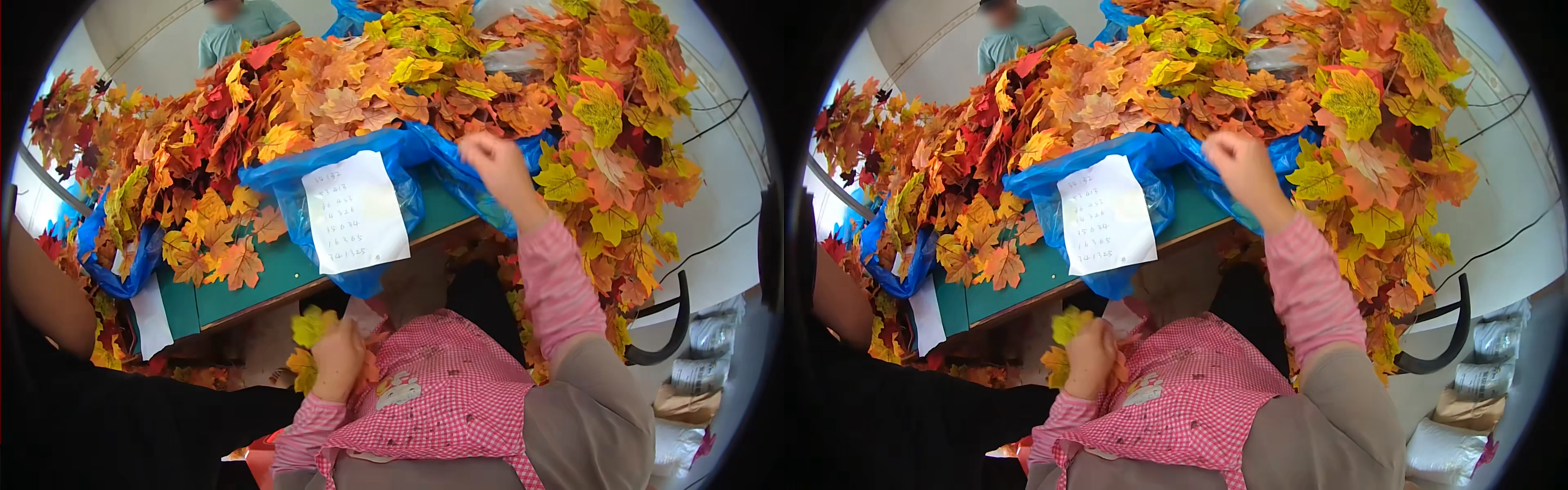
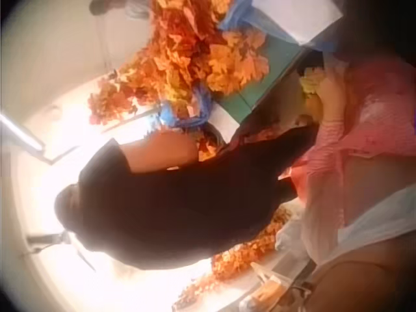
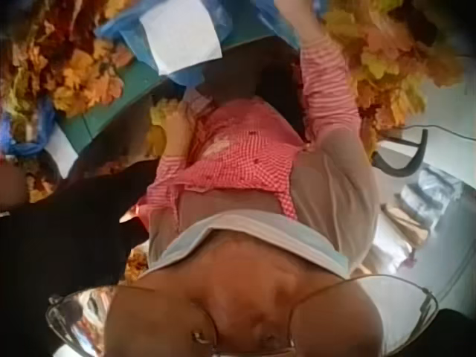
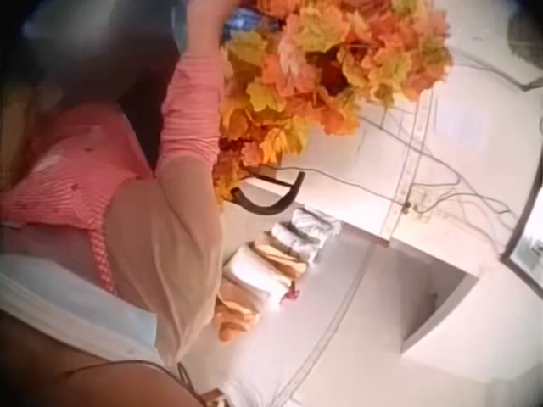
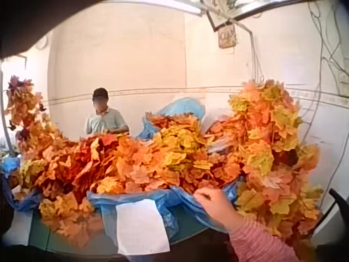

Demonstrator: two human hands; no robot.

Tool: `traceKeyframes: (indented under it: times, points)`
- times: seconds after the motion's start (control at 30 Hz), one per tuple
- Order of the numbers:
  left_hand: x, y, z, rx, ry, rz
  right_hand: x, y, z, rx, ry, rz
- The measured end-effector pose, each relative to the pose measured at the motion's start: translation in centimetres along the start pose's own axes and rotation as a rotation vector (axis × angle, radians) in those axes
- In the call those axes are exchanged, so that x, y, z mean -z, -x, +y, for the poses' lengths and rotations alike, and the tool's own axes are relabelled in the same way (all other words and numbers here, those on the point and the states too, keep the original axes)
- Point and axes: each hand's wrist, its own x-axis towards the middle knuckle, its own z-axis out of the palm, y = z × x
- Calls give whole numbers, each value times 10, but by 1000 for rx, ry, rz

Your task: The person strings together artificial maple leaves to create decorative garlands.

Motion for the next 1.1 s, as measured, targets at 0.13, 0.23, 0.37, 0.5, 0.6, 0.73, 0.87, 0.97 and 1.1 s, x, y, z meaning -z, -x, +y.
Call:
traceKeyframes:
  times: [0.13,0.23,0.37,0.5,0.6,0.73,0.87,0.97,1.1]
  points:
    - [-18,7,20,-41,229,-51,4,-105,51,282,703,332]
    - [-16,9,24,-10,274,-98,-6,-142,80,136,934,297]
    - [-14,12,16,26,329,-119,4,-156,92,97,1011,72]
    - [-14,14,8,52,368,-155,18,-154,74,-36,338,111]
    - [-13,11,9,36,384,-180,18,-150,71,-104,6,165]
    - [-11,6,21,-10,405,-191,38,-136,63,-157,-847,59]
    - [-7,9,27,-34,404,-190,36,-133,61,-304,-305,148]
    - [-3,15,27,11,439,-202,39,-110,46,-196,-624,244]
    - [-2,19,24,12,441,-184,19,-60,5,6,-483,229]
